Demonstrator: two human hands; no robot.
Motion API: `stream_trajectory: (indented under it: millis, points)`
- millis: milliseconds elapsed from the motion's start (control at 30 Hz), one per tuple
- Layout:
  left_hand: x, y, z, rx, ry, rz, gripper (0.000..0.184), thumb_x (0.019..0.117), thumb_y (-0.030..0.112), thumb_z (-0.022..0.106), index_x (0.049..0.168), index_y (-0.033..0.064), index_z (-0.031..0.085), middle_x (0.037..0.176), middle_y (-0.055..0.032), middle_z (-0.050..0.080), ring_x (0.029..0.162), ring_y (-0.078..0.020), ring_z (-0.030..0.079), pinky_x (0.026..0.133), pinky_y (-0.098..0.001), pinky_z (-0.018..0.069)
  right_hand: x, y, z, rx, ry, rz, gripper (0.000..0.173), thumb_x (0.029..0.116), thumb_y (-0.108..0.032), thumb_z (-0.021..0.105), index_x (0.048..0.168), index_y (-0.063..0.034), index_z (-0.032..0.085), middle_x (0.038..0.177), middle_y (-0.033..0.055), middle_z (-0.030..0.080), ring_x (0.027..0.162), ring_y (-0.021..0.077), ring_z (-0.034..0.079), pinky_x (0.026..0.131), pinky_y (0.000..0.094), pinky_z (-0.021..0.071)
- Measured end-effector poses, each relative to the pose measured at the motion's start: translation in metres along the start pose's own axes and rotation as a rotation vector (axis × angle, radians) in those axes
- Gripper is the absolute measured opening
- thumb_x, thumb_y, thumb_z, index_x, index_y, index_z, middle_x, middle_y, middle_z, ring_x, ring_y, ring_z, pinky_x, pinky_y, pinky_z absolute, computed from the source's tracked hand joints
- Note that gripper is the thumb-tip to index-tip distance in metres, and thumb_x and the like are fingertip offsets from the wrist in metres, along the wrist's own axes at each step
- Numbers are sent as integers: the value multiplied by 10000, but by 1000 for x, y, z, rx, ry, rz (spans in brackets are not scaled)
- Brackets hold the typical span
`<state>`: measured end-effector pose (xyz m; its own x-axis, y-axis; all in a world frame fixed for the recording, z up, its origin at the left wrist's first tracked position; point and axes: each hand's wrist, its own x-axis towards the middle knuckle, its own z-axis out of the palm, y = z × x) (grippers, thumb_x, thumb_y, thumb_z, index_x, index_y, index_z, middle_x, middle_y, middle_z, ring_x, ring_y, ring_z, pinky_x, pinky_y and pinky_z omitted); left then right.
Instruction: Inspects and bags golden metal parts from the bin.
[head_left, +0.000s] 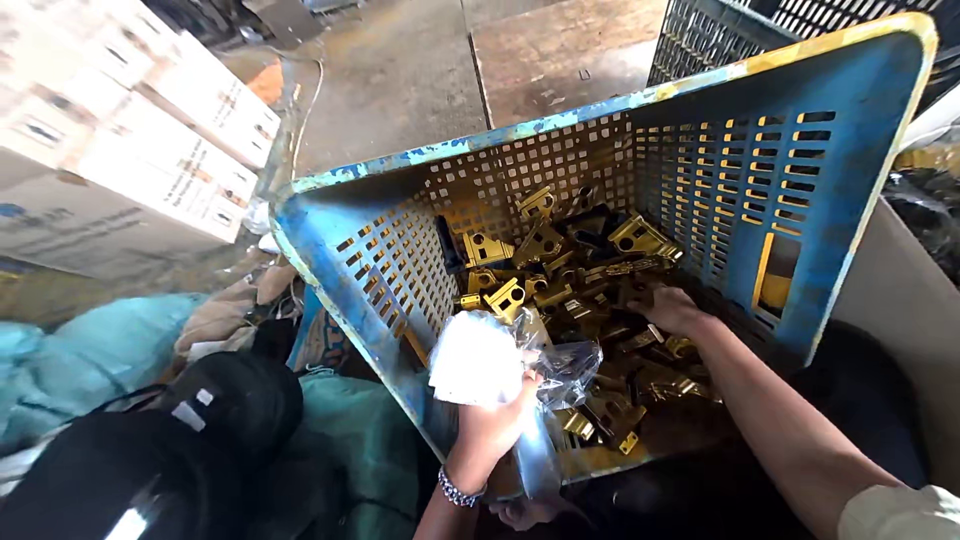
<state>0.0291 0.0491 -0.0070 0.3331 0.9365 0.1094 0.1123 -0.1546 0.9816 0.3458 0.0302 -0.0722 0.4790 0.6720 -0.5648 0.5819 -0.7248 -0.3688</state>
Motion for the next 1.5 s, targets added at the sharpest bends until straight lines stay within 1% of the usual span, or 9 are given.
stream_trajectory:
  millis: [100, 233, 400, 533, 833, 967, 1133, 1300, 1500]
  points:
    - [4, -3, 3, 38, 24, 8, 386, 756, -22, 738, 1110, -103, 608, 954, -43, 739, 834, -68, 716, 790, -236, 612, -9, 4, 0, 20, 94, -197, 764, 887, -261, 802, 1506, 11, 444, 1517, 303, 435, 1430, 496, 359, 1159, 692, 212]
    - [5, -6, 8, 100, 36, 147, 317, 759, 19, 798, 1019, -85, 650, 897, -15, 728, 863, -6, 688, 850, -187, 574, -67, 8, -13, 541, 360, -476, 568, 863, -213, 758, 1310, 94, 587, 1327, 235, 602, 1221, 320, 604, 1027, 472, 500]
    - [0, -1, 21, 425, 33, 432, 293, 747, 135, 787, 924, -84, 705, 864, -140, 729, 855, -78, 702, 840, -210, 555, -133, -21, -10, 896, -433, -708, 359, 899, -156, 721, 1236, -76, 626, 1020, -16, 753, 857, 101, 738, 780, 303, 643]
    - [6, -5, 12, 454, 74, 379, 350, 762, 163, 773, 989, -95, 706, 932, -159, 745, 904, -129, 719, 866, -278, 573, -134, -32, 1, 689, -132, -653, 550, 870, -243, 749, 1320, 16, 569, 1122, 27, 711, 1003, 18, 680, 917, 228, 570]
    - [-6, 28, 8, -32, 15, -187, 408, 829, 7, 783, 1170, -103, 588, 995, -65, 708, 944, -43, 681, 883, -219, 566, -144, -77, 55, -88, 29, -704, 501, 983, -197, 628, 1341, 124, 488, 1345, 323, 567, 1007, 459, 696, 865, 560, 561]
    - [-10, -12, 14, 317, -91, 119, 431, 816, 156, 802, 1104, -136, 667, 1001, -177, 741, 976, -131, 718, 917, -304, 573, -114, -80, 51, 297, -253, -504, 794, 928, -163, 708, 1546, 88, 278, 1537, 300, 399, 1426, 363, 429, 1190, 453, 344]
    - [-1, 3, 10, 0, 45, -150, 439, 835, 70, 795, 1179, -111, 590, 968, -93, 713, 873, -76, 695, 831, -254, 592, -122, -63, 46, 853, -275, -514, 570, 901, -215, 743, 1392, 8, 558, 1333, 138, 625, 1188, 148, 620, 1017, 315, 517]
    - [-14, 2, 16, 180, -316, 307, 325, 822, 143, 813, 1028, -83, 703, 964, -98, 754, 945, -59, 711, 900, -246, 578, -120, -45, 41, 900, 69, -552, 409, 821, -194, 708, 1175, -7, 621, 1001, 26, 672, 857, 50, 654, 770, 257, 572]
    - [-5, 1, 7, 383, -99, 338, 391, 803, 172, 812, 1040, -117, 697, 952, -171, 746, 933, -135, 728, 887, -285, 581, -108, 12, -18, 1549, -179, -1230, 560, 894, -575, 632, 1310, -205, 691, 1239, -24, 721, 1071, 105, 699, 870, 270, 585]
